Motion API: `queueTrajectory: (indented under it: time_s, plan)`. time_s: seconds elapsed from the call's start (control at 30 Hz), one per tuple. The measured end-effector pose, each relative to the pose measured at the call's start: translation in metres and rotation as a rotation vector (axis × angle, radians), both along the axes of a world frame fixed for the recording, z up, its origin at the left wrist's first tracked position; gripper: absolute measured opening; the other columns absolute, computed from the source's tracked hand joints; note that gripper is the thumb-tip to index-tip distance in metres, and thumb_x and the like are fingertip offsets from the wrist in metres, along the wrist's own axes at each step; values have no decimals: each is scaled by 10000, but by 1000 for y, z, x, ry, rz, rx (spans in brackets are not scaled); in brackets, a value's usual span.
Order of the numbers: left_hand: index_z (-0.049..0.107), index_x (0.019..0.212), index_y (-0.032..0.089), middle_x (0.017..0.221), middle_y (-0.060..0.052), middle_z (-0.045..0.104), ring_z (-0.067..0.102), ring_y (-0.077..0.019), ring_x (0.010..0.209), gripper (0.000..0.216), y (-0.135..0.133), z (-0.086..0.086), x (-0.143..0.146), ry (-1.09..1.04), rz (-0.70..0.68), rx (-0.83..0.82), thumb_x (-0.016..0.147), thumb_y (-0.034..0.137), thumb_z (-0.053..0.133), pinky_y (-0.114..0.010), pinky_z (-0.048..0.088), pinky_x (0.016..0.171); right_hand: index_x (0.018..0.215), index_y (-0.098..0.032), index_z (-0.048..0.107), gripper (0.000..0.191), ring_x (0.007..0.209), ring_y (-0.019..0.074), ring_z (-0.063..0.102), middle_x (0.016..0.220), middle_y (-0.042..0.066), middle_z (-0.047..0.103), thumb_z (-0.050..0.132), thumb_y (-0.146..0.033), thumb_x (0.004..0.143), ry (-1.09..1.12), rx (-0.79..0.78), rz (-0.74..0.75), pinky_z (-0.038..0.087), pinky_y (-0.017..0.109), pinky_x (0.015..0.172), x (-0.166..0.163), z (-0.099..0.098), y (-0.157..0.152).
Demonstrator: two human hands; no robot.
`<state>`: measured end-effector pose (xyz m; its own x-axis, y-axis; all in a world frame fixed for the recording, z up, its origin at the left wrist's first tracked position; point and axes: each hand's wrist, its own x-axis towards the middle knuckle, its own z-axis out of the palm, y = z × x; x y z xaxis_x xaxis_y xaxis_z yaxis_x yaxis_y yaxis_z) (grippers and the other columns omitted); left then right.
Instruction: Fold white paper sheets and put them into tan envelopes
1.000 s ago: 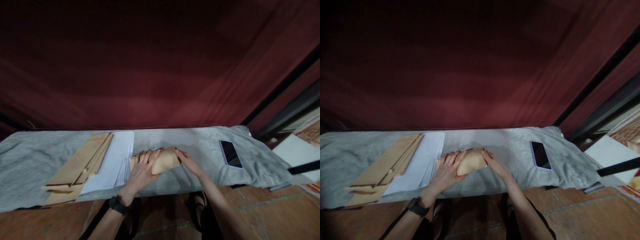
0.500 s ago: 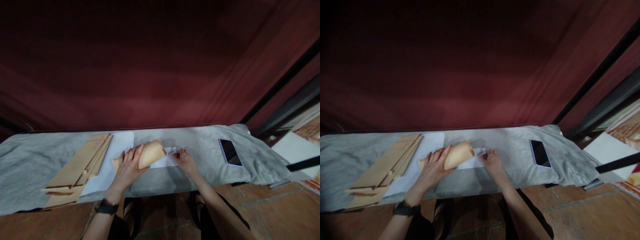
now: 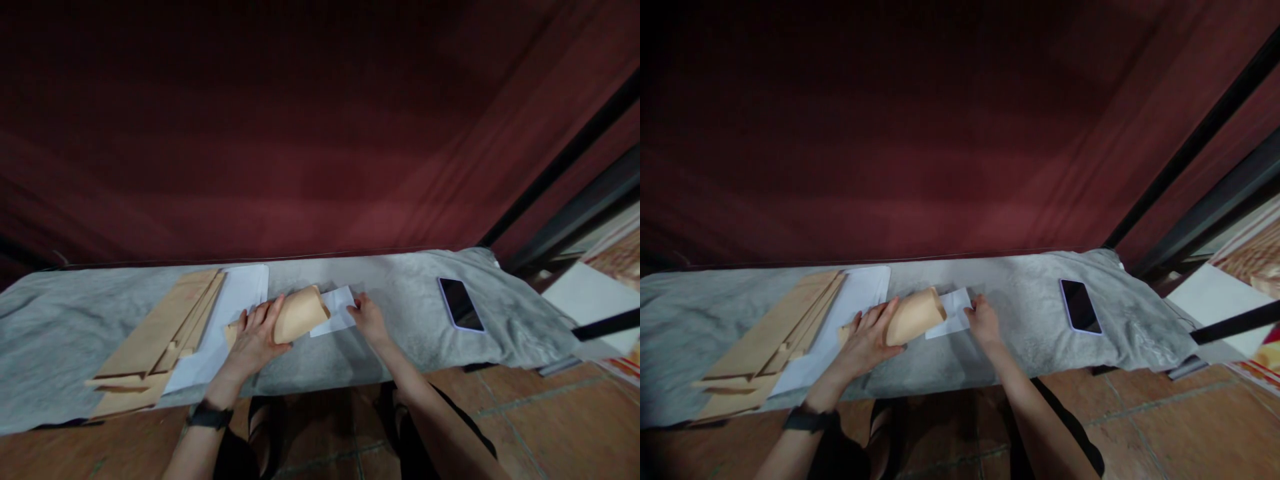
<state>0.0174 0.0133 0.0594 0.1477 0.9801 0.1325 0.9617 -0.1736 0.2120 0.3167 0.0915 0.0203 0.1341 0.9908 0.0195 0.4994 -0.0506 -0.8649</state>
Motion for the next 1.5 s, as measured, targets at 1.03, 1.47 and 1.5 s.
queueTrajectory:
  time_s: [1.03, 1.47, 1.5]
  plan:
    - [61, 1613, 295, 1384, -123, 514, 465, -366, 1330, 1163, 7, 0, 32, -114, -80, 27, 699, 380, 775, -634, 160, 1178, 682, -221, 670, 321, 545, 142, 510, 593, -26, 605, 623, -530, 754, 395, -41, 271, 408, 264, 528, 13, 2, 11]
    - [130, 1611, 283, 1410, -129, 494, 456, -372, 1340, 1126, 12, -4, 51, -134, -178, 31, 695, 356, 779, -648, 152, 1194, 727, -230, 674, 147, 603, 170, 636, 664, -19, 694, 704, -362, 670, 489, -170, 291, 484, 253, 546, -6, -9, 2]
    - [135, 1611, 281, 1409, -129, 497, 460, -372, 1337, 1121, 12, -3, 51, -132, -172, 32, 695, 359, 778, -648, 151, 1195, 767, -232, 667, 154, 617, 164, 632, 688, -25, 694, 696, -346, 667, 484, -139, 248, 476, 243, 548, -5, -9, 2]
